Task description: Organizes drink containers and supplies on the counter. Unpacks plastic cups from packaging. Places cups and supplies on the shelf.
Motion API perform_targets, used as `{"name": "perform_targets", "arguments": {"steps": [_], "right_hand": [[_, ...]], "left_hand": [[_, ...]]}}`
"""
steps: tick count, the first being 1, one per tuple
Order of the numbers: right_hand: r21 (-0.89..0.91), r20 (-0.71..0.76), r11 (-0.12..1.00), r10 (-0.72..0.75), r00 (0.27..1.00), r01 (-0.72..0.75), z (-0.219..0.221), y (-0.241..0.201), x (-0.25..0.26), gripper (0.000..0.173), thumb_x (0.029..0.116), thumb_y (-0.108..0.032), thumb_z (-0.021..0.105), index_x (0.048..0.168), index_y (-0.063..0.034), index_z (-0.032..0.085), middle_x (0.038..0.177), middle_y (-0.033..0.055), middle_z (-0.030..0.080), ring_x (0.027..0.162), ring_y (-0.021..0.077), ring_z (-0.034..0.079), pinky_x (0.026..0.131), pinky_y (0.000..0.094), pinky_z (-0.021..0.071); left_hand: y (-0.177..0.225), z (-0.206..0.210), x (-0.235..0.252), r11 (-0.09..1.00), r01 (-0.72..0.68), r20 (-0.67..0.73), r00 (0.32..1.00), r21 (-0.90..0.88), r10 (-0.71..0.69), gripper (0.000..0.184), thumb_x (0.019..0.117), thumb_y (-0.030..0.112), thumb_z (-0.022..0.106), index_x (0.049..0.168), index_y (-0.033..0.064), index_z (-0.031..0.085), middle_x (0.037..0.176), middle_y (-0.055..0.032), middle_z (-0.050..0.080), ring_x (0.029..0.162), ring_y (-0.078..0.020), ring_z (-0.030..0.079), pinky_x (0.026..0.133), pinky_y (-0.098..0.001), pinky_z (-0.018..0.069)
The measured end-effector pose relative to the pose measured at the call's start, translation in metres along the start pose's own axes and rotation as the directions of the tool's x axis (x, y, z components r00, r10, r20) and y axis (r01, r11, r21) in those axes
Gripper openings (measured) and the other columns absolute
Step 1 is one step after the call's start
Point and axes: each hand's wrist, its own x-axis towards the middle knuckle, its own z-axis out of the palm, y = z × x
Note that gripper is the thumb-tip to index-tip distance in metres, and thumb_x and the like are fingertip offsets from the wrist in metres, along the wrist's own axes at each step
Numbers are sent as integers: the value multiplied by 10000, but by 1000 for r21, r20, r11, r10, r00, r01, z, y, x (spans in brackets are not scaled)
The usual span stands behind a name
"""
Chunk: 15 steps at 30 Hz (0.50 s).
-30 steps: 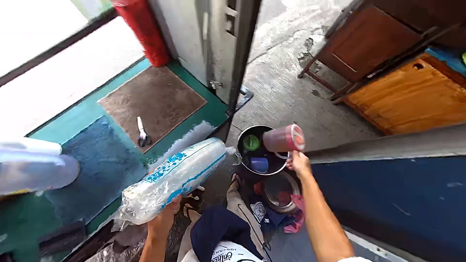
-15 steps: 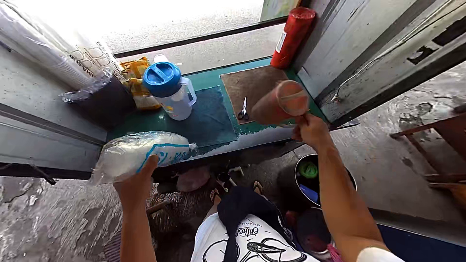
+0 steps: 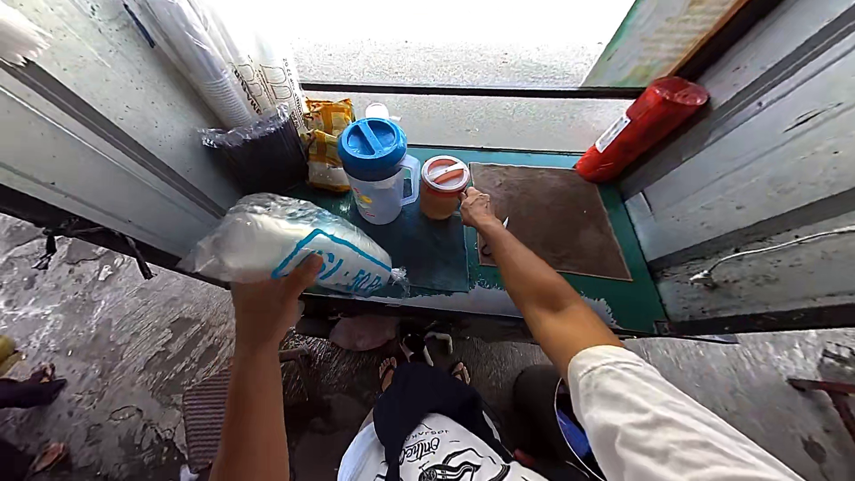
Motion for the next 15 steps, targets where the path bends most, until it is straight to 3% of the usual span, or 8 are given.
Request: {"name": "perform_targets", "arguments": {"steps": [2, 4, 6, 7, 9, 11, 13, 15], "right_hand": [[-60, 30, 998, 35, 999, -33, -15, -4, -12, 547, 1077, -440, 469, 1387, 6, 525, 1283, 310, 628, 1211, 487, 611, 969, 676, 477], [-22, 16, 1000, -7, 1000, 7, -35, -9, -40, 648, 1031, -503, 552, 1460, -26, 470, 1252, 304, 648, 1184, 491, 625, 962, 680, 479], [148, -3, 956, -255, 967, 252, -42, -12, -87, 671, 967, -487, 677, 1462, -73, 490, 1085, 236, 706, 989, 423, 694, 874, 642, 538], [245, 15, 896, -384, 923, 369, -37, -15, -114, 716, 918, -471, 744, 1478, -107, 484, 1075, 179, 723, 949, 353, 714, 848, 594, 574], [381, 90, 801, -530, 843, 462, -10, -16, -157, 996, 761, -449, 898, 1568, -167, 387, 1255, 176, 653, 1078, 325, 673, 901, 560, 572], [462, 155, 786, -527, 835, 411, 29, -2, -172, 1218, 656, -461, 955, 1632, -207, 273, 1469, 173, 532, 1289, 312, 578, 1047, 548, 513], [589, 179, 764, -441, 880, 263, 46, 16, -175, 1112, 731, -502, 883, 1626, -205, 294, 1498, 145, 533, 1311, 264, 580, 1072, 520, 506], [631, 101, 738, -382, 919, 238, 32, 24, -180, 872, 875, -596, 702, 1589, -194, 400, 1479, 114, 568, 1310, 241, 585, 1074, 514, 499]], "left_hand": [[0, 13, 10, 1000, 18, 72, 997, -17, -17, 582, 787, 292, 881, 1252, 96, 593, 999, 9, 732, 796, -88, 726, 703, -307, 646], [-1, 25, 23, 1000, 6, 167, 986, 11, -8, 558, 803, 296, 880, 1250, 93, 613, 1020, -18, 745, 839, -119, 743, 749, -346, 656], [-2, 41, 38, 997, 0, 234, 972, 73, -17, 545, 792, 351, 881, 1207, 84, 650, 1005, -38, 758, 857, -139, 754, 780, -386, 660], [-5, 51, 47, 995, 6, 261, 965, 104, -33, 549, 778, 388, 881, 1173, 70, 672, 989, -47, 766, 867, -149, 759, 802, -406, 662], [-12, 70, 61, 986, 22, 318, 945, 166, -74, 580, 760, 467, 873, 1120, 50, 692, 947, -62, 765, 850, -164, 758, 816, -436, 649], [-19, 82, 68, 985, 40, 359, 928, 169, -99, 617, 766, 521, 854, 1116, 41, 687, 928, -69, 766, 825, -172, 759, 795, -435, 653], [-20, 82, 73, 992, 88, 376, 919, 93, -117, 588, 821, 519, 819, 1131, 43, 670, 886, -57, 749, 731, -146, 718, 686, -366, 622], [-24, 79, 74, 981, 173, 413, 902, -82, -125, 439, 902, 387, 760, 1152, 54, 624, 850, -11, 708, 675, -80, 650, 621, -266, 570]]}}
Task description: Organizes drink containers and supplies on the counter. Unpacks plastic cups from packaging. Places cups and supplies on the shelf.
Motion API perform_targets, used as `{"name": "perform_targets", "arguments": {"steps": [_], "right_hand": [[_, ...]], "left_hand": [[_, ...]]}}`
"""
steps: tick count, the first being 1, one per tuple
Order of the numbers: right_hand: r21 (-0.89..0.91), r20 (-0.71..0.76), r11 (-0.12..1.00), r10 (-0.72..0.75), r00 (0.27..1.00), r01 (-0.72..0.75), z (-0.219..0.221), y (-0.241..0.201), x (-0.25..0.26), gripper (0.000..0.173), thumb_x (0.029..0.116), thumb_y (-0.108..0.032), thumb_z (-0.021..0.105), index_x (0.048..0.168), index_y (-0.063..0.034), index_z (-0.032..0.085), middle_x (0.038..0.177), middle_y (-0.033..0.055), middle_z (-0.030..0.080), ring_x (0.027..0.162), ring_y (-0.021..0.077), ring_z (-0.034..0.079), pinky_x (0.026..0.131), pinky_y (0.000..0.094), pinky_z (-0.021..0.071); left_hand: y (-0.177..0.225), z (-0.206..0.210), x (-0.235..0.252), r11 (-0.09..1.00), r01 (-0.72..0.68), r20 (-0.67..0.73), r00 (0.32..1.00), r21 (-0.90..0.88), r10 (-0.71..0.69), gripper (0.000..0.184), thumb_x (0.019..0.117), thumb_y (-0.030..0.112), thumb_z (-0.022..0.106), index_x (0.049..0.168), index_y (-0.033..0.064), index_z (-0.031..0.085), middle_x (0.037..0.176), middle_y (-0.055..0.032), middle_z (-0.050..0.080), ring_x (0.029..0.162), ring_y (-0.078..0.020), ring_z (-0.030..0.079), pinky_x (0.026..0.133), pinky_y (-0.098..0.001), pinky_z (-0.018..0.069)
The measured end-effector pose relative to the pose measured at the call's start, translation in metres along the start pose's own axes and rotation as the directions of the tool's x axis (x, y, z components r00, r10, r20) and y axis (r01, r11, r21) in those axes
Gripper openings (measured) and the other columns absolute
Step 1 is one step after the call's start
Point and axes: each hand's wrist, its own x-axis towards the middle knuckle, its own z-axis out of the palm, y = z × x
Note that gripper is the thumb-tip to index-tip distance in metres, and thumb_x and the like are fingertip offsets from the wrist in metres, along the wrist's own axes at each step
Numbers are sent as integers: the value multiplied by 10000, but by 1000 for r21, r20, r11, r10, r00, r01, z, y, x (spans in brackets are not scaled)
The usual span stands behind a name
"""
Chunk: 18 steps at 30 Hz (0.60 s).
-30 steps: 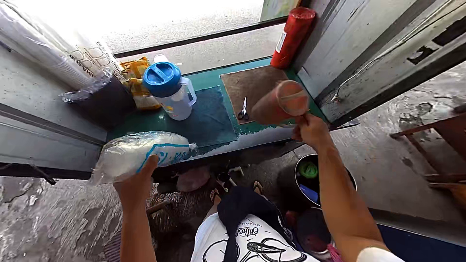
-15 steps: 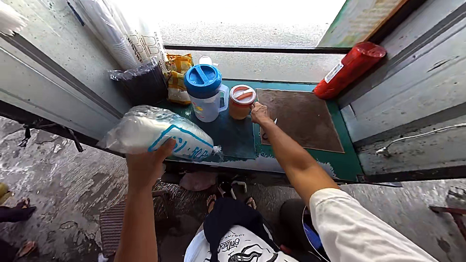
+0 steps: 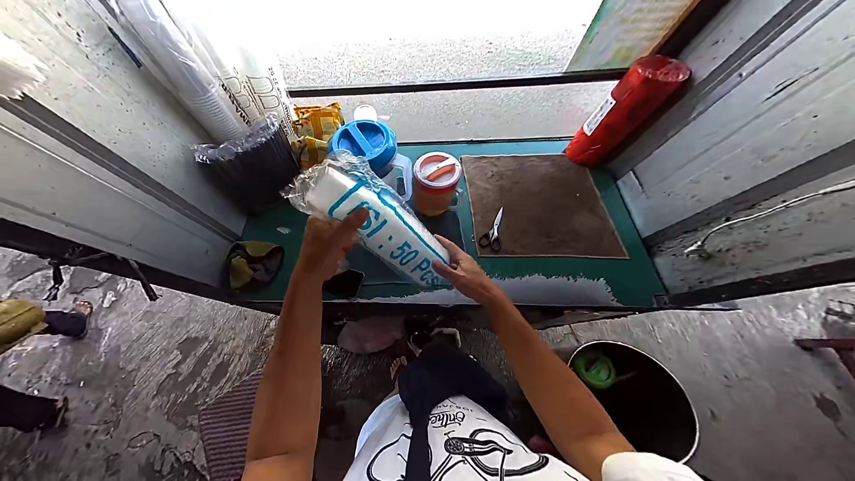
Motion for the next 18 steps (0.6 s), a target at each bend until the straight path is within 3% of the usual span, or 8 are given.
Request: {"name": "perform_targets", "arguments": {"steps": [3, 6, 9, 11, 13, 15, 16, 18], "right_hand": [[-188, -124, 971, -170, 978, 146, -25, -32, -9, 762, 957, -633, 553, 1562, -179, 463, 1581, 73, 477, 1466, 268, 431, 1195, 535, 364], [-322, -104, 916, -286, 953, 240, -33, -61, 11, 630, 1039, -511, 510, 1546, -138, 482, 1572, 87, 493, 1452, 279, 459, 1197, 530, 362], [-400, -28, 871, -324, 946, 287, -14, -49, 37, 265, 1033, -235, 622, 1194, -66, 746, 1225, 134, 721, 1160, 296, 672, 1024, 548, 503], [-474, -65, 837, -342, 937, 273, -2, -30, 45, 155, 1007, -121, 637, 998, -57, 777, 977, 134, 744, 941, 301, 708, 863, 538, 550], [-559, -113, 788, -380, 918, 258, 4, -4, 48, 155, 1001, -94, 617, 990, -57, 767, 954, 129, 739, 940, 310, 705, 867, 526, 550], [-610, -180, 743, -468, 865, 275, 9, 14, 43, 155, 987, -62, 610, 993, -55, 765, 950, 127, 744, 962, 319, 704, 874, 510, 554], [-616, -204, 735, -495, 845, 282, 10, 22, 42, 163, 995, -72, 603, 1000, -61, 765, 953, 118, 746, 979, 314, 701, 886, 497, 555], [-557, -233, 775, -491, 839, 299, 13, 30, 43, 194, 1022, -126, 586, 1017, -76, 773, 978, 96, 754, 1031, 295, 693, 928, 480, 542]], "left_hand": [[-44, 20, -2, 978, 126, 86, 990, -167, -112, 440, 963, 457, 667, 1240, 132, 561, 797, 20, 646, 594, -58, 582, 539, -246, 530], [-112, 83, -6, 899, 273, 211, 955, -344, -209, 366, 1025, 464, 560, 1167, 127, 574, 675, 23, 581, 521, -68, 544, 499, -246, 510], [-158, 138, -21, 783, 357, 341, 919, -509, -197, 370, 1109, 347, 379, 938, 75, 563, 588, 34, 553, 471, -48, 529, 478, -199, 492], [-163, 149, -26, 798, 430, 373, 885, -424, -279, 404, 1106, 319, 431, 826, 61, 567, 562, 35, 519, 447, -45, 484, 450, -195, 444], [-155, 138, -29, 843, 507, 312, 842, -178, -440, 363, 1039, 343, 607, 1046, -19, 628, 722, -64, 605, 566, -114, 557, 539, -263, 499], [-144, 108, -37, 835, 550, 174, 824, -20, -539, 707, 957, 397, 724, 1435, -52, 459, 1131, -214, 673, 918, -246, 673, 822, -400, 574], [-138, 94, -43, 872, 490, 39, 871, 0, -490, 855, 919, 398, 770, 1521, -41, 350, 1237, -249, 650, 1022, -297, 689, 892, -448, 582], [-119, 70, -40, 947, 190, -138, 978, 261, -159, 919, 883, 429, 794, 1557, -7, 346, 1332, -220, 617, 1074, -289, 689, 920, -460, 583]]}}
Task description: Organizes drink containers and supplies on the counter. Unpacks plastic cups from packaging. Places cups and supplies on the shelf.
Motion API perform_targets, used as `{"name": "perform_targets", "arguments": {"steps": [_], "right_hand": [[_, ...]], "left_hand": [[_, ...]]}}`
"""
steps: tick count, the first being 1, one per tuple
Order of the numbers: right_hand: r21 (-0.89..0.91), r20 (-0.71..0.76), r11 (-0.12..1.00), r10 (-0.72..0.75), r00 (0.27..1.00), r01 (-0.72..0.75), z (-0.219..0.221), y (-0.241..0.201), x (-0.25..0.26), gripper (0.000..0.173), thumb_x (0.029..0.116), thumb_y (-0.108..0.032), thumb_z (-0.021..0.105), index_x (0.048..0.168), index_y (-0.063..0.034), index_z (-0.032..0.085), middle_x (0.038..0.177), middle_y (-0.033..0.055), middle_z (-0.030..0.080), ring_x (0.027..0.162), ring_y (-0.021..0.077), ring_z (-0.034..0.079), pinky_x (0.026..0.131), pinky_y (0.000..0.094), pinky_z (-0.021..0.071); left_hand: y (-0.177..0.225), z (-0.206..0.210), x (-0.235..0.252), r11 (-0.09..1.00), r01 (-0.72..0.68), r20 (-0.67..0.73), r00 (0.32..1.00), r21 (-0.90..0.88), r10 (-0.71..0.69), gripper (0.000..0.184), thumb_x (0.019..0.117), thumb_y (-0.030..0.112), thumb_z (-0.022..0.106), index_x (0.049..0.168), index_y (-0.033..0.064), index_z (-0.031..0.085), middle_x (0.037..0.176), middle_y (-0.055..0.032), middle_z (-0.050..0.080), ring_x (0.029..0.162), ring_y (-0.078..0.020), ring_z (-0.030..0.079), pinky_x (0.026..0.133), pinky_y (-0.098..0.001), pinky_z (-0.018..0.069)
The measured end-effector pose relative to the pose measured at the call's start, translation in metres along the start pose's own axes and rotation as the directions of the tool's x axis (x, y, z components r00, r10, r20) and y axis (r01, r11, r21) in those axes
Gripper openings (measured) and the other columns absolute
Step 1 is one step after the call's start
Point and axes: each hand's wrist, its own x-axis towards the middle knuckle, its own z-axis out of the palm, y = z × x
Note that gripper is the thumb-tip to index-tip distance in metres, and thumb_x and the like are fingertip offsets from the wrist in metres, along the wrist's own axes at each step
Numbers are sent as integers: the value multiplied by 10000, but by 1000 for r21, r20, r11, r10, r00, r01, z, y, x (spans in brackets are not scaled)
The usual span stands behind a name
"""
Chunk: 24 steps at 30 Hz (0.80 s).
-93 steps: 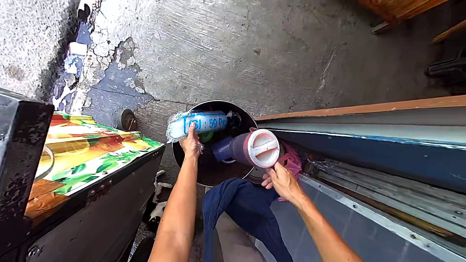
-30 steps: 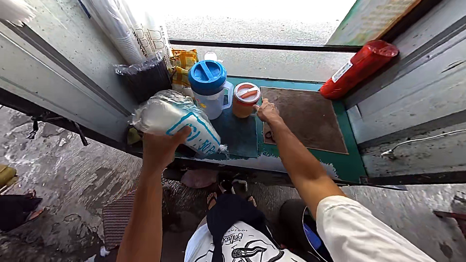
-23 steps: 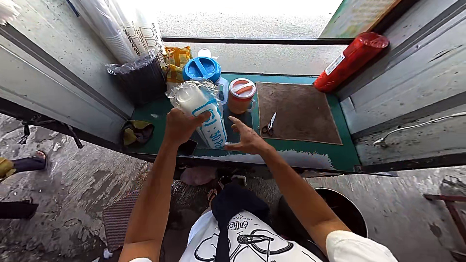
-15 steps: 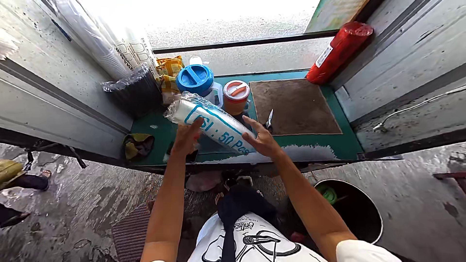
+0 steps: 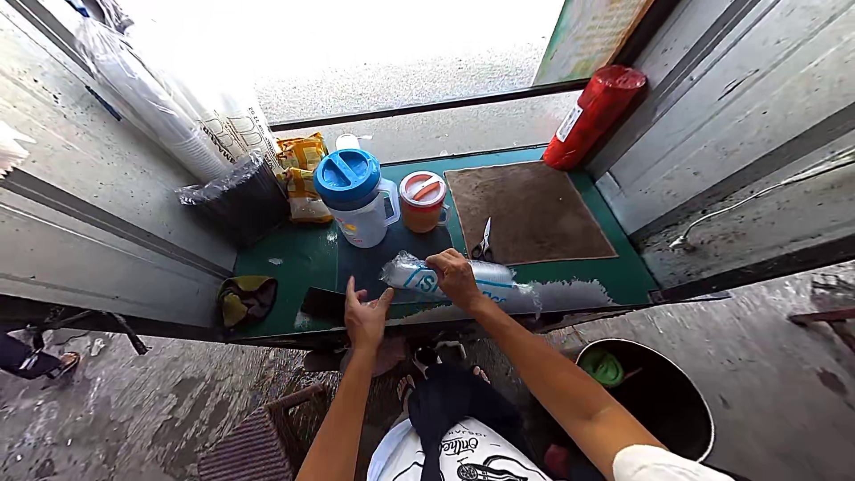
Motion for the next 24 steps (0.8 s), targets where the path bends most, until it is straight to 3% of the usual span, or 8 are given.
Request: {"name": "perform_targets", "arguments": {"steps": [2, 5, 7, 9, 14, 19, 21, 24], "right_hand": [[152, 39, 986, 70, 997, -75, 7, 1, -8, 213, 1034, -159, 587, 1030, -70, 780, 1013, 91, 754, 1082, 276, 674, 984, 466, 516], [274, 38, 941, 195, 980, -197, 19, 1, -16, 229, 1028, -188, 589, 1045, -66, 782, 1013, 95, 744, 1033, 241, 676, 967, 427, 523], [252, 3, 944, 217, 976, -211, 26, 2, -18, 234, 1027, -196, 576, 1026, -67, 772, 959, 86, 730, 969, 242, 665, 930, 423, 520], [200, -22, 955, 228, 974, -219, 30, 4, -19, 242, 1029, -197, 561, 1001, -63, 761, 911, 96, 711, 918, 266, 658, 894, 438, 518], [149, 48, 972, 174, 984, -180, 31, 10, -21, 288, 1030, -189, 506, 951, -56, 749, 875, 100, 713, 887, 273, 671, 853, 441, 518], [150, 15, 987, -64, 998, 61, -4, -5, -13, 332, 1038, -191, 478, 848, -28, 696, 734, 101, 671, 730, 250, 672, 712, 412, 535], [156, -35, 951, -263, 964, 265, -32, -16, -8, 406, 1050, -264, 498, 734, -54, 641, 618, 58, 588, 607, 193, 587, 604, 353, 474], [203, 54, 813, -566, 823, 546, -87, -40, 0, 515, 1047, -453, 532, 685, -92, 598, 532, 14, 499, 518, 156, 500, 534, 324, 396]], "left_hand": [[24, -9, 16, 901, -319, 128, 947, 294, 293, 722, 931, 433, 724, 1507, 62, 497, 1472, -164, 557, 1227, -319, 635, 1005, -527, 534], [53, 16, 55, 670, -522, 572, 801, 527, 175, 571, 1009, 365, 622, 1551, 265, 473, 1585, -42, 473, 1274, -321, 616, 1006, -594, 505], [48, 39, 71, 702, -520, 677, 732, 486, 73, 390, 1024, 307, 595, 1404, 231, 641, 1389, -75, 651, 1257, -317, 624, 1055, -608, 461], [31, 51, 77, 778, -483, 665, 738, 402, 114, 293, 1026, 283, 578, 1229, 142, 735, 1256, -85, 709, 1206, -272, 647, 1055, -553, 470], [-7, 50, 75, 936, -352, 684, 685, 7, 252, 273, 1023, 255, 605, 1096, 31, 742, 1071, -72, 725, 953, -115, 672, 914, -365, 540], [39, 30, 58, 854, -518, 755, 580, 51, 307, 388, 956, 420, 677, 904, 36, 701, 762, -21, 625, 696, -108, 558, 707, -365, 485], [71, 9, 48, 735, -674, 805, 475, 73, 355, 475, 857, 489, 774, 890, 19, 715, 784, -62, 664, 736, -164, 596, 729, -414, 497], [108, -23, 31, 471, -882, 835, 254, -7, 488, 430, 872, 465, 757, 826, 41, 701, 735, -75, 642, 682, -207, 620, 636, -429, 502]]}}
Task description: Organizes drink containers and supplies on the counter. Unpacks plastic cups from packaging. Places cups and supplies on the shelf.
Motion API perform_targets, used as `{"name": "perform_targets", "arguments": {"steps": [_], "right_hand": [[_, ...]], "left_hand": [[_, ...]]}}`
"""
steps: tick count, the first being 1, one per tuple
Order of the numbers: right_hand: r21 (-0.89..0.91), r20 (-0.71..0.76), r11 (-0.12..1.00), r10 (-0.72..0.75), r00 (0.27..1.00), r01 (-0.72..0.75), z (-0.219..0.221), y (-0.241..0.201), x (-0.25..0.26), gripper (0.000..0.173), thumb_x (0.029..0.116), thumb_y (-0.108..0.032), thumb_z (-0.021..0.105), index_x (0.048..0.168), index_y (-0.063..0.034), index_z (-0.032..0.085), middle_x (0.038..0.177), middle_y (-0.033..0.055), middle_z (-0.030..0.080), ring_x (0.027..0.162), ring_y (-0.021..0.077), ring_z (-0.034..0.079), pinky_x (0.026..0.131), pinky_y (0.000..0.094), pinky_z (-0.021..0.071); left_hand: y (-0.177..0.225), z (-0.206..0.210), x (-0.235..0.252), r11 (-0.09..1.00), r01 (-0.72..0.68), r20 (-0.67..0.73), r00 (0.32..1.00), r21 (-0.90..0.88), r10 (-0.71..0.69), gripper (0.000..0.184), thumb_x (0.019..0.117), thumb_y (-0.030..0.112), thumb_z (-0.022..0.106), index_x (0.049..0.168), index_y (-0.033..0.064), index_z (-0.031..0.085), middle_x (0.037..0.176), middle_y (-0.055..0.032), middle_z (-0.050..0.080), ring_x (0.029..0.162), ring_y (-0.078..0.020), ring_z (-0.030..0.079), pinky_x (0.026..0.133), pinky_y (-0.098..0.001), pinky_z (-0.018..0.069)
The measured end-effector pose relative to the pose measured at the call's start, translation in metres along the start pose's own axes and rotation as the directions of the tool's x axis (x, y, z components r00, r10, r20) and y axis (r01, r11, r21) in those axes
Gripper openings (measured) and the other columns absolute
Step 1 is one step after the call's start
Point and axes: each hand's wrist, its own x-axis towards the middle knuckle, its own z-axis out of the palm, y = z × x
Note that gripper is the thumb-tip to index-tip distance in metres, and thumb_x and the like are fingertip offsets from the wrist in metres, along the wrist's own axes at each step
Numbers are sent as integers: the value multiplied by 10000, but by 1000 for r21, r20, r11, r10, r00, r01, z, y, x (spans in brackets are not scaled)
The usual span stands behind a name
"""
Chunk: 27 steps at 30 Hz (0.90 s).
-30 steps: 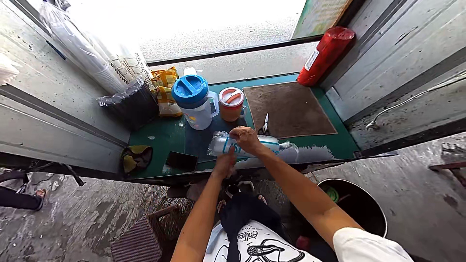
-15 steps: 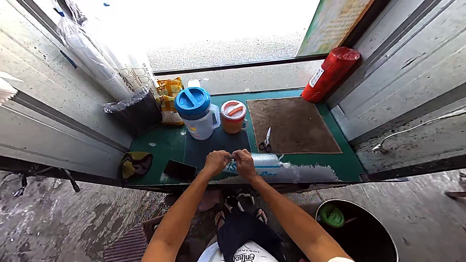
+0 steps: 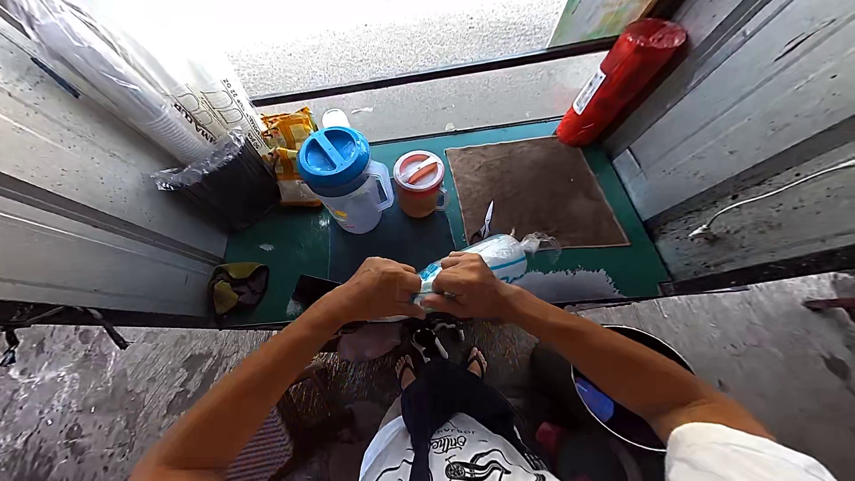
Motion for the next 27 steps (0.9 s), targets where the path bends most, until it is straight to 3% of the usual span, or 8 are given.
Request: {"name": "perform_targets", "arguments": {"steps": [2, 4, 7, 9, 13, 19, 23, 27], "right_hand": [[-15, 148, 993, -112, 983, 115, -33, -18, 19, 526, 1003, -556, 567, 748, -98, 618, 548, 7, 499, 525, 162, 515, 522, 323, 400], [-67, 277, 992, -88, 957, 111, -54, -26, 30, 442, 904, -522, 689, 804, -92, 662, 590, 9, 531, 564, 179, 551, 534, 334, 428], [-195, 424, 980, 47, 904, 40, -65, -27, 34, 202, 853, -249, 786, 902, -85, 681, 706, 47, 587, 659, 230, 620, 552, 378, 495], [-243, 380, 970, 72, 922, 24, -65, -28, 31, 51, 909, -116, 699, 903, -72, 674, 748, 67, 569, 665, 239, 606, 521, 363, 477], [-291, 144, 955, -12, 989, 54, -54, -23, 16, 104, 925, -6, 613, 892, -62, 695, 789, 88, 608, 730, 245, 630, 589, 359, 517], [-345, -82, 937, 18, 996, -45, -32, -22, -8, 130, 968, -157, 697, 1019, -41, 721, 1012, 126, 680, 951, 238, 678, 850, 339, 583], [-371, -241, 915, 71, 968, -160, -15, -10, -18, 100, 849, -52, 721, 775, -30, 657, 727, 102, 655, 717, 249, 663, 656, 371, 552], [-272, -137, 892, 335, 932, -360, -16, -14, -15, 254, 857, -126, 782, 703, -19, 611, 663, 99, 612, 625, 242, 646, 572, 410, 543]], "left_hand": [[18, -26, -4, 980, -143, -6, 989, 136, 145, 408, 822, 472, 780, 809, 72, 700, 707, -46, 608, 644, -186, 605, 571, -381, 485], [30, -43, -8, 953, -168, 36, 986, 252, 164, 440, 645, 428, 894, 860, 91, 713, 780, -38, 636, 688, -185, 637, 566, -364, 518], [29, -43, -8, 919, -146, 91, 988, 365, 121, 404, 657, 191, 943, 948, 75, 689, 897, -74, 637, 789, -230, 665, 616, -378, 562], [25, -37, -9, 925, -145, 30, 989, 352, 143, 349, 696, 172, 920, 923, 54, 682, 872, -90, 637, 774, -239, 666, 630, -379, 567], [21, -27, -11, 936, -174, -138, 965, 308, 225, 318, 758, 275, 867, 861, 39, 682, 788, -85, 625, 706, -220, 652, 617, -360, 562], [10, -19, -18, 938, -111, -333, 916, 327, 224, 480, 778, 520, 802, 779, 58, 674, 680, -38, 578, 599, -165, 592, 521, -325, 482], [13, 5, -7, 980, -60, -439, 888, 187, 138, 455, 739, 441, 862, 757, 35, 657, 677, -49, 592, 603, -151, 589, 561, -314, 506], [14, 12, -1, 999, 17, -468, 883, -43, -35, 451, 664, 362, 937, 797, 24, 671, 749, -37, 629, 655, -96, 582, 605, -269, 509]]}}
